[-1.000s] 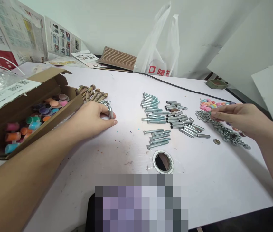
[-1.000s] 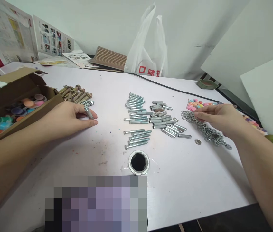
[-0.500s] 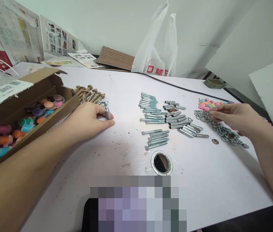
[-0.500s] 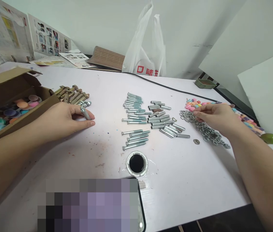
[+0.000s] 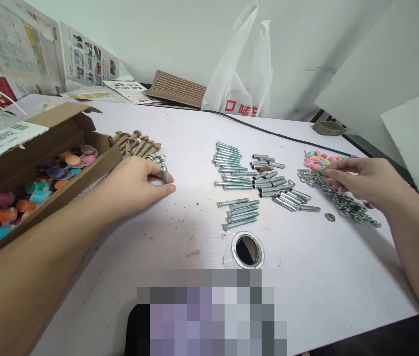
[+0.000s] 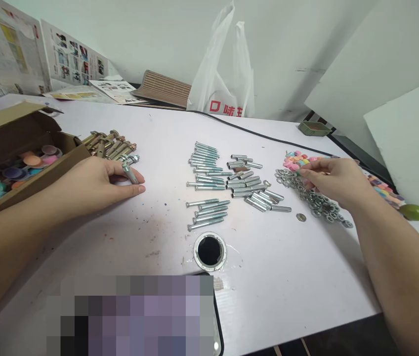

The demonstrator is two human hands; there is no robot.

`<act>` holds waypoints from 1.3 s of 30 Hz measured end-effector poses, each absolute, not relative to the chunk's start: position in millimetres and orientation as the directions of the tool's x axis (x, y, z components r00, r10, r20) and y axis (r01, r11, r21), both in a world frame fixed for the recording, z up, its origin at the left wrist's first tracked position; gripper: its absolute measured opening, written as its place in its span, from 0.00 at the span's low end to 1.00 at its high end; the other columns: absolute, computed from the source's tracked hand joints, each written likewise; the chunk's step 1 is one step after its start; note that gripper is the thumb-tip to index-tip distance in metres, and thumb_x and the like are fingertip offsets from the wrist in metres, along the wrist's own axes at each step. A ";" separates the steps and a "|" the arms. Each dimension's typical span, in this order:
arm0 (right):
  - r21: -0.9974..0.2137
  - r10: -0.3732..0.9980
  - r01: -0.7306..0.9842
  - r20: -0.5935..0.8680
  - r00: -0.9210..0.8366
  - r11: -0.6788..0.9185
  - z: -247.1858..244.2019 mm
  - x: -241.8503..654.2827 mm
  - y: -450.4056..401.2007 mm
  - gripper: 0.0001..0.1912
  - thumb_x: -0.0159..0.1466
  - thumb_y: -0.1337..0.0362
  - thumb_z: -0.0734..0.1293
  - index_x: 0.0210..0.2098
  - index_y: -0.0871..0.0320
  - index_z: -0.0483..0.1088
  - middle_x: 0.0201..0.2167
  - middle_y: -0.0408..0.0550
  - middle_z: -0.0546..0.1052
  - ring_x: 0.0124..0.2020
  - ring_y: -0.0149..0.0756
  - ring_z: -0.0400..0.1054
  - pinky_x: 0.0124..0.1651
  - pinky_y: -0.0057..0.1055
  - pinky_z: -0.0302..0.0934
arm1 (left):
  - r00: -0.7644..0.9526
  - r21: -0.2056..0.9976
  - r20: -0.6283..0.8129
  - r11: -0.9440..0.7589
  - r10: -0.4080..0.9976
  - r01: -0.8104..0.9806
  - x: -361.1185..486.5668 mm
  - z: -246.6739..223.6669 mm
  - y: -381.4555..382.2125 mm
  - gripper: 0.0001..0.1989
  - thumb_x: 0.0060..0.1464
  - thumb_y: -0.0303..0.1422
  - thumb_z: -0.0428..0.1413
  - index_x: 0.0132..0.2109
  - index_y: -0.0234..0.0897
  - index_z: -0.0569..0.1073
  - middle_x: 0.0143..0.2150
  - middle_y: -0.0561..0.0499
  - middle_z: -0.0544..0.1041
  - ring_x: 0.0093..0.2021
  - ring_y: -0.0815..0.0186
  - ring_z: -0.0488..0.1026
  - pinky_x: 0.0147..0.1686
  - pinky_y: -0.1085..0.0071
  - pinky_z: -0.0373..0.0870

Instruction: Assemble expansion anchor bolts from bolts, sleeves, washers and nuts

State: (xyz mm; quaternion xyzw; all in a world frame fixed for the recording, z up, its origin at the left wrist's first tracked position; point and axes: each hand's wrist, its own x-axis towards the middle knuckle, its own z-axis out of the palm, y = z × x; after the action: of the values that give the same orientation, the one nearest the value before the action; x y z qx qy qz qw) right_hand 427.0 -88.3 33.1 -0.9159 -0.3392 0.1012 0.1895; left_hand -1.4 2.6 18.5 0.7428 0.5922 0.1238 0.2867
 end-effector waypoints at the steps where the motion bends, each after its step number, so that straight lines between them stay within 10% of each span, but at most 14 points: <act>1: -0.436 0.653 0.574 -0.042 0.757 -0.693 32.0 428.5 -88.1 0.10 0.60 0.56 0.73 0.39 0.54 0.78 0.32 0.46 0.80 0.18 0.25 0.53 0.21 0.30 0.47 | 0.267 0.573 -0.159 -0.131 0.951 0.809 -1.6 18.4 2.6 0.16 0.46 0.47 0.63 0.36 0.42 0.82 0.30 0.53 0.82 0.30 0.62 0.74 0.32 0.67 0.65; 18: -0.181 0.842 0.823 -0.086 0.532 -0.538 26.1 451.1 -90.6 0.15 0.63 0.58 0.70 0.48 0.52 0.79 0.39 0.46 0.80 0.38 0.38 0.70 0.41 0.35 0.62 | 0.288 0.576 -0.151 -0.153 0.946 0.803 -3.0 17.3 3.0 0.16 0.45 0.47 0.64 0.37 0.43 0.83 0.30 0.52 0.82 0.29 0.62 0.74 0.29 0.68 0.65; 28: -0.094 0.926 0.922 -0.085 0.368 -0.375 25.2 439.8 -90.7 0.17 0.67 0.62 0.66 0.54 0.54 0.77 0.33 0.46 0.80 0.32 0.39 0.69 0.38 0.36 0.59 | 0.271 0.563 -0.166 -0.134 0.948 0.816 -2.3 21.4 1.1 0.15 0.47 0.47 0.63 0.37 0.42 0.82 0.27 0.53 0.80 0.26 0.64 0.71 0.28 0.68 0.64; 39: -0.058 0.956 0.958 -0.103 0.275 -0.282 17.9 442.8 -78.3 0.05 0.67 0.62 0.67 0.43 0.53 0.70 0.35 0.45 0.78 0.35 0.38 0.69 0.39 0.33 0.58 | 0.292 0.580 -0.156 -0.152 0.944 0.800 -0.7 23.6 -1.6 0.14 0.47 0.45 0.63 0.37 0.40 0.82 0.30 0.52 0.82 0.29 0.63 0.75 0.28 0.69 0.66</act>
State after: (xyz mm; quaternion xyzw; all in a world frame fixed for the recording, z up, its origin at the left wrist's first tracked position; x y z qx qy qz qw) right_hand 442.8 -78.3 17.9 -0.7985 -0.5991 0.0585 -0.0079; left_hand -0.7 -1.6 23.6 0.7488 0.5821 0.1227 0.2921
